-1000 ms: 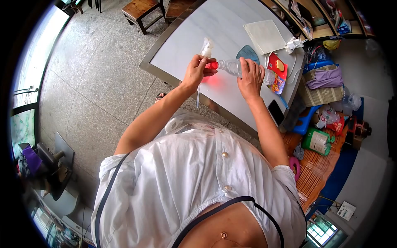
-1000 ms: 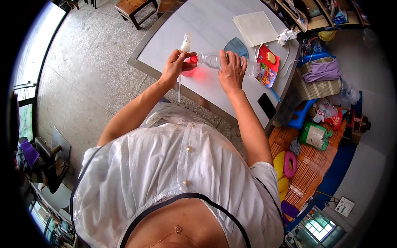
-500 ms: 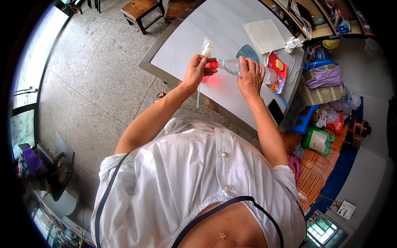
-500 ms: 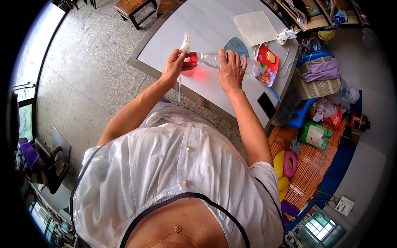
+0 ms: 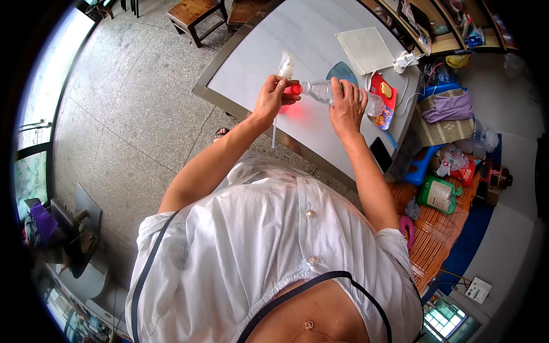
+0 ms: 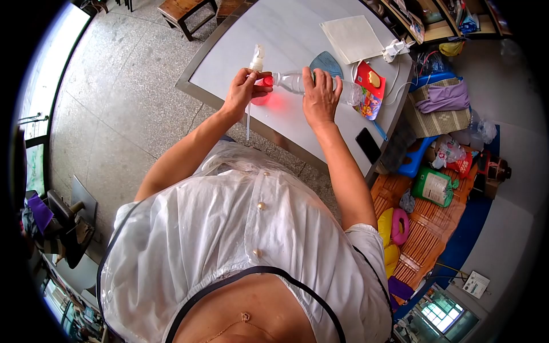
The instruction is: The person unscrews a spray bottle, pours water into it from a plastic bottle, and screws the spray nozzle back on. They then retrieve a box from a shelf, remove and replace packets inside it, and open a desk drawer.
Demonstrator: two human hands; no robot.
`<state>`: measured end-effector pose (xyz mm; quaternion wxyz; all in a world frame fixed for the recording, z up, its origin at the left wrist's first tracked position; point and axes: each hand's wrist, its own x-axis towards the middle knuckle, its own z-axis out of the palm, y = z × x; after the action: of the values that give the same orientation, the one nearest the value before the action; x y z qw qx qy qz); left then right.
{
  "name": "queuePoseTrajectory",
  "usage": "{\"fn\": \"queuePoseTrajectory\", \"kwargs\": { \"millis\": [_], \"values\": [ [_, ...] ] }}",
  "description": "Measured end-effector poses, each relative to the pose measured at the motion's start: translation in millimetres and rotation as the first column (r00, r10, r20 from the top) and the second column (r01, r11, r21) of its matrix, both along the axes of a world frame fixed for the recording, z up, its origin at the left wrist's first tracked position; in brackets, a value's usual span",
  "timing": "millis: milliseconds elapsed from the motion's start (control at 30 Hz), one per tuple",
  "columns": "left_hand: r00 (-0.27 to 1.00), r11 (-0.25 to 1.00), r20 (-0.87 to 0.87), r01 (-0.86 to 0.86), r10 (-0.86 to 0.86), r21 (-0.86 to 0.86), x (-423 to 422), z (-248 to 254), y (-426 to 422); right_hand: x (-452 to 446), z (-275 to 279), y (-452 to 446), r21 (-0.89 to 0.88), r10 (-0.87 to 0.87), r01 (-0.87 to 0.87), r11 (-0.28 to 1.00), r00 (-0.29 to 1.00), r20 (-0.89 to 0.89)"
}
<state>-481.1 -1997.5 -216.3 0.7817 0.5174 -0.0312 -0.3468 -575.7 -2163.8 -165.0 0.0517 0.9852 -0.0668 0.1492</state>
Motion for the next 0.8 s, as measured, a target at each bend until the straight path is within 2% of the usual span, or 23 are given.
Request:
{"fn": "queuePoseTrajectory", "kwargs": {
  "millis": [800],
  "values": [
    [1.0, 1.0, 0.0, 0.005, -0.005, 0.003, 0.5, -0.5, -0.3, 0.8, 2.6, -0.9, -0.031, 0.009, -0.009, 0.999, 1.0, 0.002]
  ]
}}
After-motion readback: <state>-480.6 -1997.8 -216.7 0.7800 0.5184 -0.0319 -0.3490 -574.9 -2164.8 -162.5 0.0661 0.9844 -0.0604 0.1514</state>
